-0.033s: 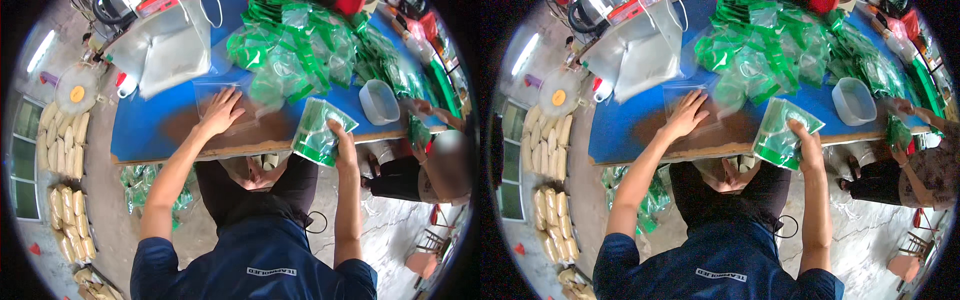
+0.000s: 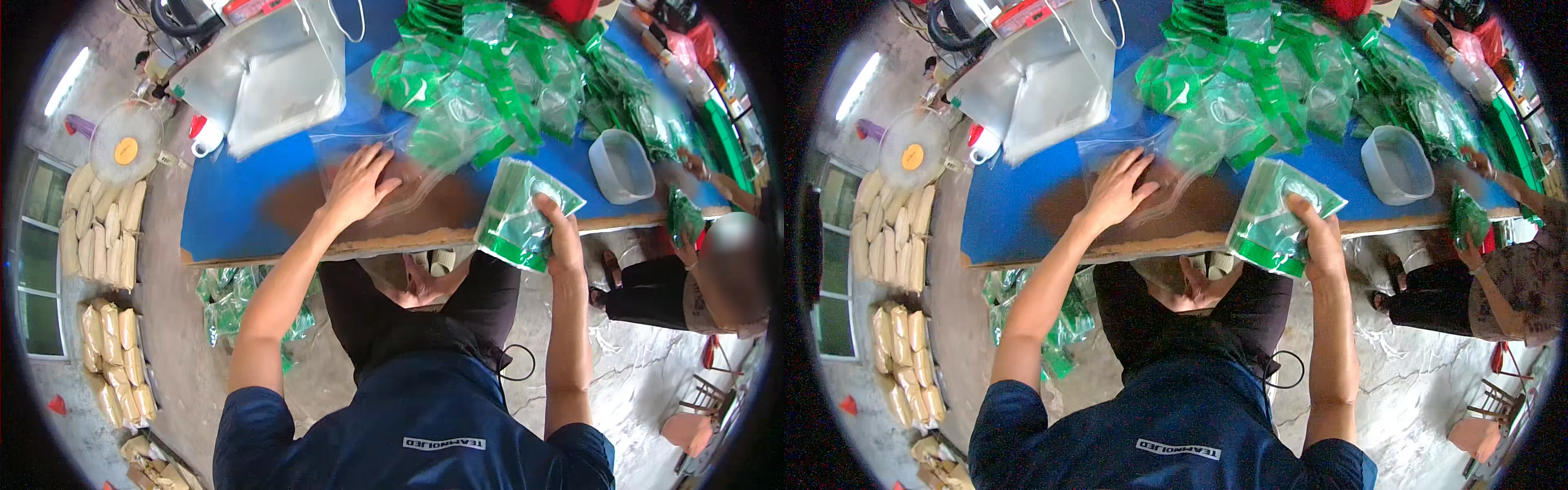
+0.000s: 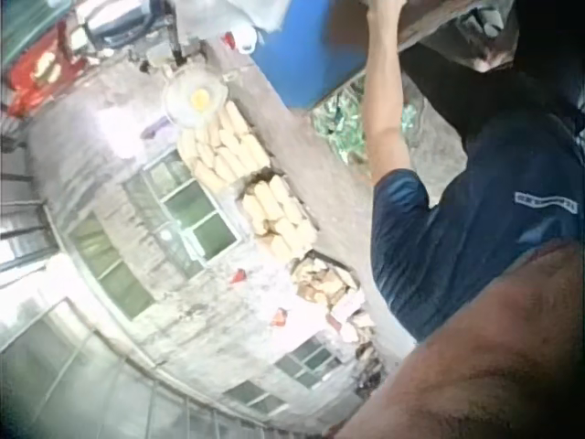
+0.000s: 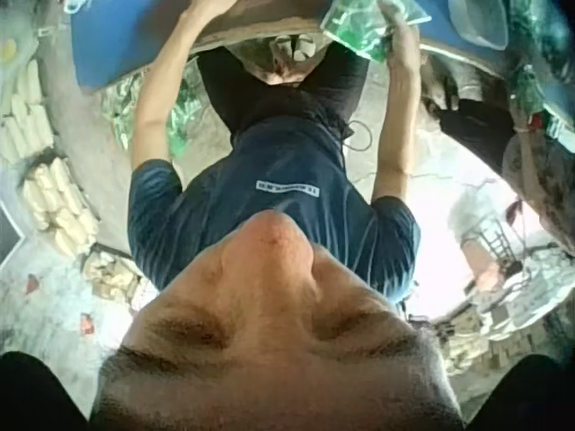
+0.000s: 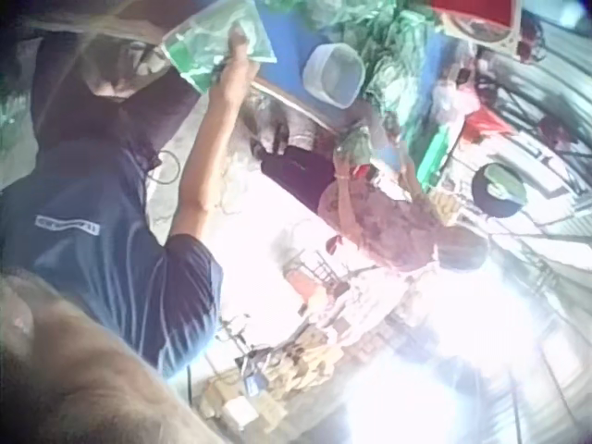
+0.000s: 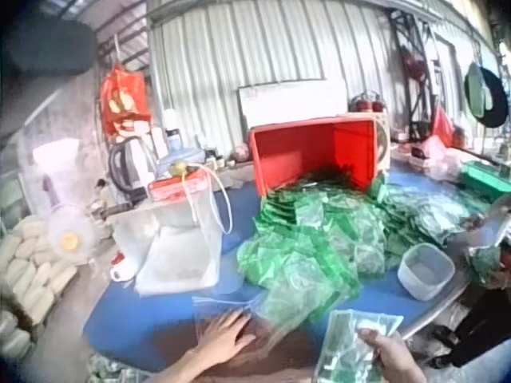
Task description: The recorder counts a stack of small green packets and places them into a larger clear plastic bag.
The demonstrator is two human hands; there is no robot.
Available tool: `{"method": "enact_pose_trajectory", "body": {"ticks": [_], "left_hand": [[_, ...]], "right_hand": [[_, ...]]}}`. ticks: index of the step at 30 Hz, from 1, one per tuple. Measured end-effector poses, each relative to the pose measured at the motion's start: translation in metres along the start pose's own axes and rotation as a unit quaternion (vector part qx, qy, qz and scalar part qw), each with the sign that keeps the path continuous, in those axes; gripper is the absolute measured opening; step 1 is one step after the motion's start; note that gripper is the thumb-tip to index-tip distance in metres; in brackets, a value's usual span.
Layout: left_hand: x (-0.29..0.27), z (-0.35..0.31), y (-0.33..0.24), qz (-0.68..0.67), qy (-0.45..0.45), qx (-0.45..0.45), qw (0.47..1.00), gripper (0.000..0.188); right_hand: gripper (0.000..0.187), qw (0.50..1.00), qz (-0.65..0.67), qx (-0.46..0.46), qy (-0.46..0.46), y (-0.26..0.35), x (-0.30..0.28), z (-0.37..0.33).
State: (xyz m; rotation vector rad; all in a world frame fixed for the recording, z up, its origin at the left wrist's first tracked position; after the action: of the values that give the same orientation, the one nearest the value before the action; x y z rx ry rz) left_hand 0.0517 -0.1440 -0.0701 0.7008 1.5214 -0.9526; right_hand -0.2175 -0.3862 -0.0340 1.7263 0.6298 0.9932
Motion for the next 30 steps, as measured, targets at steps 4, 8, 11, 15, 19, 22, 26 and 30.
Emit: {"method": "enact_pose_trajectory", "body": {"ticks": [4,8,11,15,19,22,26,30], "left_hand": [[-0.023,-0.06,-0.013,0.089,0.052,-0.127,0.987,0.061],[-0.024,-0.065,-0.002,-0.138,-0.066,0.014,0.988,0.044],[-0.015,-0.059,-0.003,-0.25,-0.085,-0.026,0.964,0.02],[-0.016,-0.061,-0.005,-0.266,-0.147,-0.044,0.952,0.008],[-0.031,-0.062,-0.019,-0.263,-0.223,-0.041,0.938,0.01],[-0.043,-0.067,-0.028,-0.277,-0.277,-0.049,0.919,0.011],[-0.056,-0.076,-0.045,-0.262,-0.345,0.001,0.901,0.01],[-0.065,-0.071,-0.062,-0.145,-0.317,0.064,0.935,0.01]], "right_hand": [[0.055,1.0,-0.005,0.009,0.006,0.003,0.017,-0.015],[0.06,0.999,-0.016,0.014,0.043,0.004,0.036,-0.019],[0.046,0.998,0.003,0.002,0.058,-0.003,0.058,-0.015],[0.043,0.99,-0.008,0.038,0.135,-0.016,0.097,-0.013],[0.045,0.977,-0.014,0.102,0.186,-0.025,0.117,0.008],[0.046,0.976,0.005,0.102,0.193,-0.031,0.115,0.017],[0.047,0.978,0.001,0.077,0.196,-0.028,0.118,0.021],[0.047,0.971,-0.083,0.055,0.215,-0.024,0.128,0.017]]}}
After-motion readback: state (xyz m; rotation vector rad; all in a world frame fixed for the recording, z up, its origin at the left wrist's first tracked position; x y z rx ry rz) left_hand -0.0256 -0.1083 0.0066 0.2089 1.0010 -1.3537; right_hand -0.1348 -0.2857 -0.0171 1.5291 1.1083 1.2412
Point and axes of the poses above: each hand's wrist, its own z-axis towards the middle knuckle, its own x-axis out of the palm, y = z × x, the point moved 2 cm from there along z, towards the middle knuckle, and after that the axes turned 12 degrees about y, right-handed, at the moved point
